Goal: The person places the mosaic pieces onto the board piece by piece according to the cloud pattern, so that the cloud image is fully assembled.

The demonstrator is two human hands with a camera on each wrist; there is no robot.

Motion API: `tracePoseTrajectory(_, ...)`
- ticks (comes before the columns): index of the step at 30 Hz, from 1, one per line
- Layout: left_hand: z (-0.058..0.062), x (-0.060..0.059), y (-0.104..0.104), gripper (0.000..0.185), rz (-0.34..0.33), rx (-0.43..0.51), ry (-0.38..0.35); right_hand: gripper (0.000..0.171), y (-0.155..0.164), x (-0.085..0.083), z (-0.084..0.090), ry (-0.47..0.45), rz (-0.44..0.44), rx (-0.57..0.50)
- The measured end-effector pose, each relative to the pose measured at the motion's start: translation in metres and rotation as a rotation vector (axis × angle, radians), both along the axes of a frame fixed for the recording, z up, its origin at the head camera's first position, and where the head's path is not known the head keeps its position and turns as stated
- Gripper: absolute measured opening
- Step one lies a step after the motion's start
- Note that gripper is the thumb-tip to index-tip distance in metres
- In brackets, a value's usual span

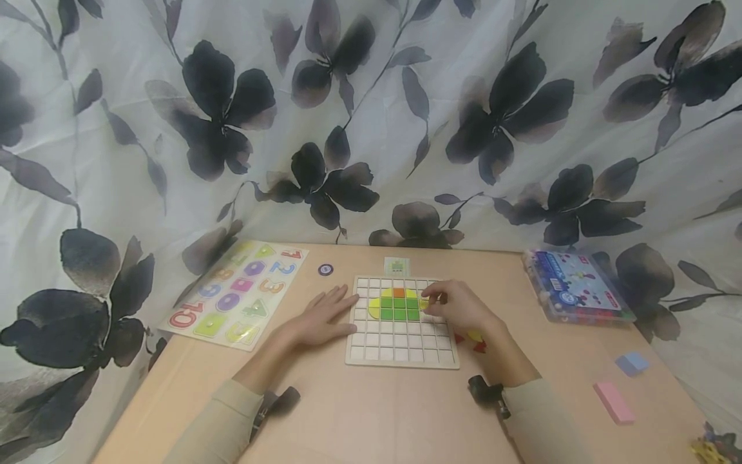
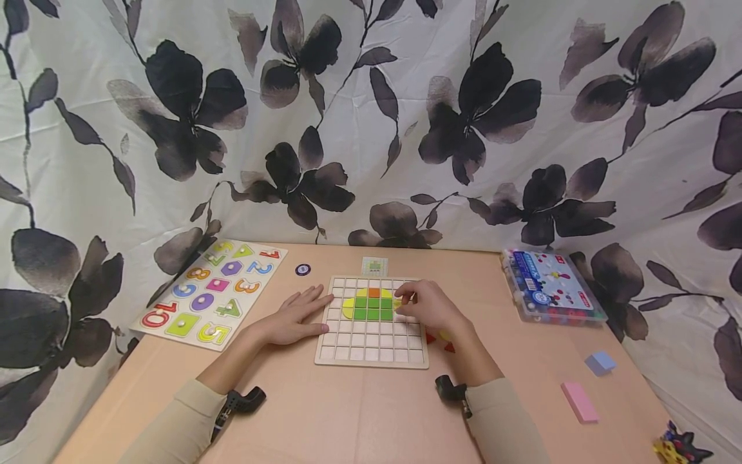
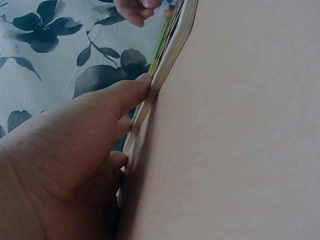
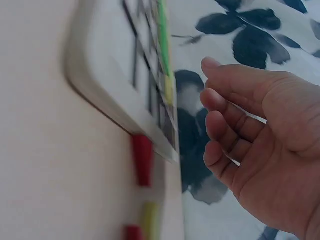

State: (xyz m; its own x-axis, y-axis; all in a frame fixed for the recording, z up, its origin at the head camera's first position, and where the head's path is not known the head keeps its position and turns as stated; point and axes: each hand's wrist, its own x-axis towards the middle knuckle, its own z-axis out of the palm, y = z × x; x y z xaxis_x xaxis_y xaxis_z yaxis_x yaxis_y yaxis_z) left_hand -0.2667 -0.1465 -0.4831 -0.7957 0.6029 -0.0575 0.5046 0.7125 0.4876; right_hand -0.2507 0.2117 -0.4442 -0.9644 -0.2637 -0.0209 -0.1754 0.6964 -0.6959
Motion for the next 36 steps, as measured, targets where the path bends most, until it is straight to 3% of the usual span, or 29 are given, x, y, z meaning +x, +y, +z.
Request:
tracePoseTrajectory(5, -0.001, -0.001, -0.001, 0.077, -0.002, 0.000, 0.002, 0.034, 0.015, 0.001, 0.012, -0.003, -0.067, 0.031)
tracePoseTrajectory(10, -0.002, -0.001, -0.001, 0.076, -0.001, -0.003, 0.006, 0.034, 0.031, -0.001, 0.021, 0.018, -0.064, 0.050)
tracePoseTrajectory(18, -0.002, -0.001, -0.001, 0.077, -0.001, -0.008, 0.009, 0.037, 0.058, -0.005, 0.021, 0.043, 0.030, 0.041)
tracePoseTrajectory(36, -0.001, -0.001, -0.001, 0.077, -0.003, -0.001, 0.005, 0.023, 0.085, -0.003, 0.015, -0.124, 0.132, 0.083)
